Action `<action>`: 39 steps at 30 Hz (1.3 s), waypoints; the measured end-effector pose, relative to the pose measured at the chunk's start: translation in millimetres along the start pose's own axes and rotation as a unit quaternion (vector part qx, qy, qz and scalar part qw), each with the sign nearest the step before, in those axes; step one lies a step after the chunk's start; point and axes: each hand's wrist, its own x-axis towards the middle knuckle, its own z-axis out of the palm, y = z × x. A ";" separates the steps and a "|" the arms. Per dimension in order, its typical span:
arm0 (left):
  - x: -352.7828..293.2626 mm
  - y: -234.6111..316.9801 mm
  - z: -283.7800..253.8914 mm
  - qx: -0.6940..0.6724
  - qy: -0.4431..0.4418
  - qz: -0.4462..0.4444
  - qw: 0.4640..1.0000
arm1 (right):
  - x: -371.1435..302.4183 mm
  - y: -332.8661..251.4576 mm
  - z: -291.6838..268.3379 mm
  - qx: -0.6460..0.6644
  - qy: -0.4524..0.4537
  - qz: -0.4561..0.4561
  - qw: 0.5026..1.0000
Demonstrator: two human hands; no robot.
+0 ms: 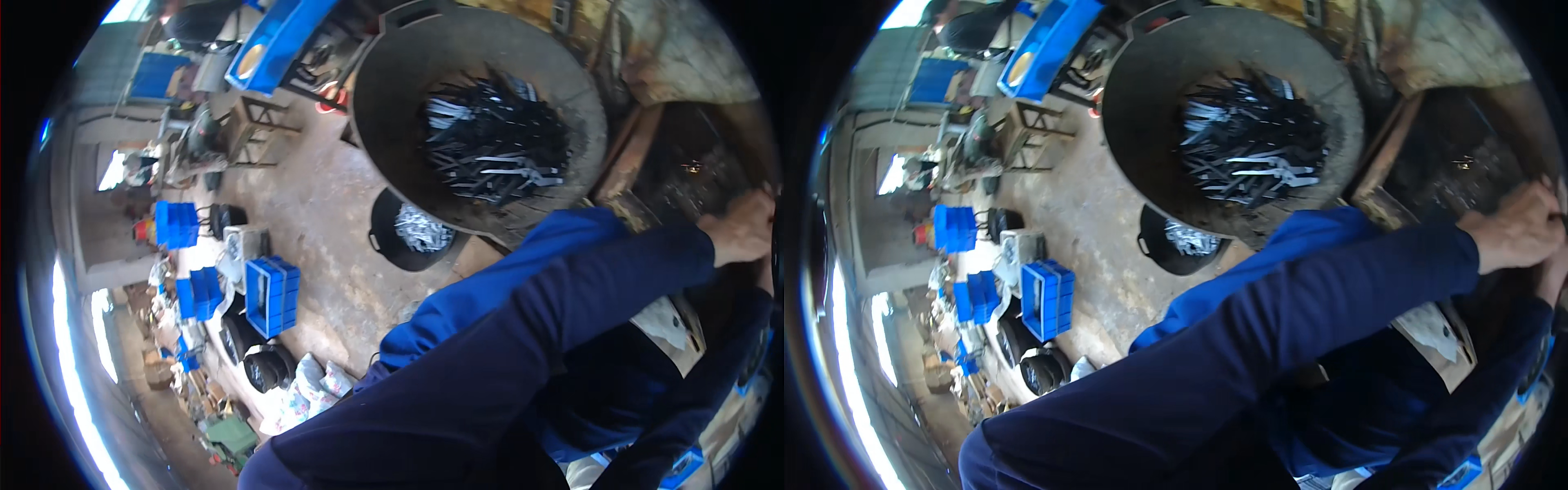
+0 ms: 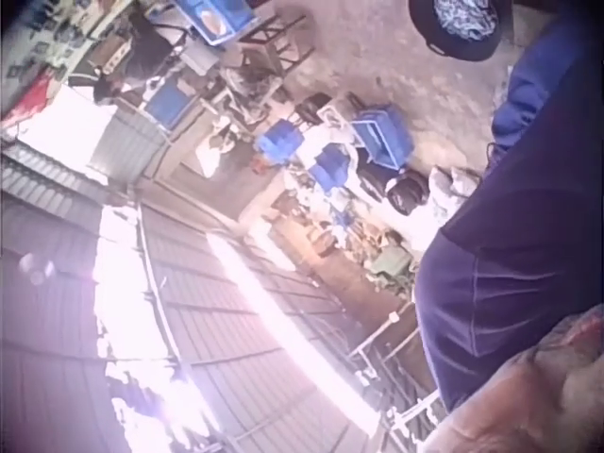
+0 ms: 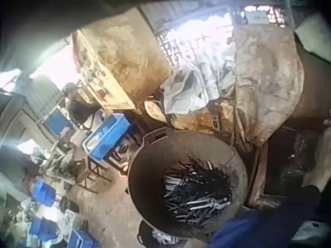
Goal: Assembling small metal components using a manual fixture on a factory assembly line.
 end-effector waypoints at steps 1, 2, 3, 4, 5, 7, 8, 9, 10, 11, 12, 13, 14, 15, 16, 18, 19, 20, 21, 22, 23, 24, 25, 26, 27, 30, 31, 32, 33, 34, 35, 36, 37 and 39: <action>-0.4 15.6 3.0 0.017 -0.048 -0.124 0.991 | 1.9 -9.9 -21.7 -0.024 0.007 0.012 1.000; 0.9 9.4 -0.2 0.015 -0.046 -0.120 0.992 | 4.5 0.2 -18.3 -0.015 0.000 0.031 0.999; 1.4 0.8 -2.3 0.056 -0.020 -0.081 0.995 | 6.9 9.6 -16.3 -0.006 -0.007 0.051 0.999; 3.0 -5.9 -0.8 0.090 0.005 -0.041 0.995 | 10.1 12.6 -18.4 -0.005 -0.011 0.070 0.997; 5.2 -11.3 2.5 0.124 0.031 -0.001 0.992 | 13.4 13.6 -20.8 -0.002 -0.015 0.089 0.996; 5.9 -10.6 9.5 0.098 0.032 -0.017 0.995 | 12.8 12.3 -26.2 -0.003 -0.002 0.102 0.995; 5.7 -10.4 11.1 0.086 0.036 -0.035 0.995 | 13.0 9.7 -28.6 0.011 0.006 0.115 0.993; 5.6 -7.6 11.4 0.075 0.039 -0.053 0.995 | 13.0 5.1 -29.7 0.026 0.014 0.128 0.991; 5.9 -4.7 10.9 0.066 0.036 -0.052 0.996 | 13.0 0.3 -29.1 0.042 0.023 0.141 0.989; 6.3 -2.1 8.0 0.067 0.025 -0.064 0.995 | 12.0 -3.9 -24.3 0.060 0.030 0.153 0.986; 6.7 0.8 4.9 0.067 0.013 -0.075 0.995 | 10.3 -8.7 -19.2 0.078 0.037 0.166 0.982; 7.3 3.1 3.0 0.068 0.001 -0.086 0.994 | 8.3 -14.6 -13.6 0.097 0.045 0.178 0.978; 7.6 5.6 1.1 0.063 0.000 -0.084 0.994 | 8.4 -14.9 -12.8 0.092 0.046 0.176 0.979; 7.7 7.9 -0.5 0.062 -0.006 -0.086 0.994 | 8.2 -15.7 -12.1 0.091 0.054 0.178 0.978; 7.8 9.9 -1.0 0.060 -0.012 -0.088 0.994 | 7.8 -17.3 -12.1 0.090 0.063 0.178 0.978; 8.3 11.5 2.4 0.052 -0.021 -0.087 0.995 | 6.8 -22.6 -13.3 0.087 0.080 0.179 0.977; 6.2 7.8 -3.8 0.060 -0.003 -0.081 0.995 | 5.5 -15.9 -3.9 0.098 0.082 0.184 0.975; 4.0 4.2 -10.7 0.068 0.015 -0.074 0.995 | 2.4 -10.1 7.2 0.110 0.083 0.190 0.972; 4.1 7.4 -9.5 0.062 0.027 -0.063 0.996 | 0.9 -15.4 8.9 0.108 0.092 0.189 0.972; 4.8 10.2 -9.8 0.058 0.026 -0.060 0.996 | -0.3 -19.5 12.2 0.104 0.093 0.186 0.973; 5.3 12.3 -12.5 0.058 0.016 -0.067 0.996 | -1.7 -22.4 16.9 0.088 0.111 0.179 0.974; 6.8 19.3 -10.0 0.050 0.001 -0.071 0.996 | -2.6 -33.0 14.8 0.064 0.134 0.168 0.975; 8.1 25.8 -7.0 0.043 -0.014 -0.075 0.996 | -2.7 -41.7 11.2 0.041 0.156 0.157 0.974; 6.9 26.8 -11.3 0.047 -0.014 -0.074 0.996 | -2.8 -37.6 14.8 0.045 0.155 0.156 0.974; 4.8 27.4 -15.4 0.066 0.004 -0.074 0.995 | -2.8 -31.8 18.0 0.059 0.144 0.168 0.973; 2.0 36.7 -16.9 0.089 0.031 -0.067 0.993 | 11.5 0.3 -5.2 0.073 0.132 0.179 0.972; 4.2 46.8 -6.6 0.085 0.018 -0.054 0.995 | 28.3 13.8 -50.2 0.065 0.084 0.176 0.979; 6.0 56.3 3.0 0.080 0.005 -0.042 0.996 | 39.8 17.3 -102.8 0.054 0.038 0.175 0.982; 5.0 51.6 -10.9 0.109 0.009 -0.043 0.993 | 29.0 22.7 -77.9 0.066 0.033 0.179 0.981; 3.4 46.1 -28.2 0.138 0.008 -0.060 0.989 | 6.4 17.0 -25.7 0.003 0.064 0.155 0.986; 3.9 57.7 -39.0 0.143 0.005 -0.061 0.988 | -12.6 -21.1 13.3 -0.081 0.101 0.111 0.985; 3.5 58.0 -41.5 0.163 0.000 -0.061 0.985 | -37.0 -50.9 29.3 -0.071 0.092 0.138 0.984; 3.7 57.7 -45.6 0.182 -0.006 -0.060 0.981 | -58.7 -75.3 40.3 -0.062 0.085 0.164 0.981; 14.0 46.5 -43.0 0.217 -0.028 0.000 0.976 | -85.5 -107.8 30.3 -0.089 0.032 0.189 0.978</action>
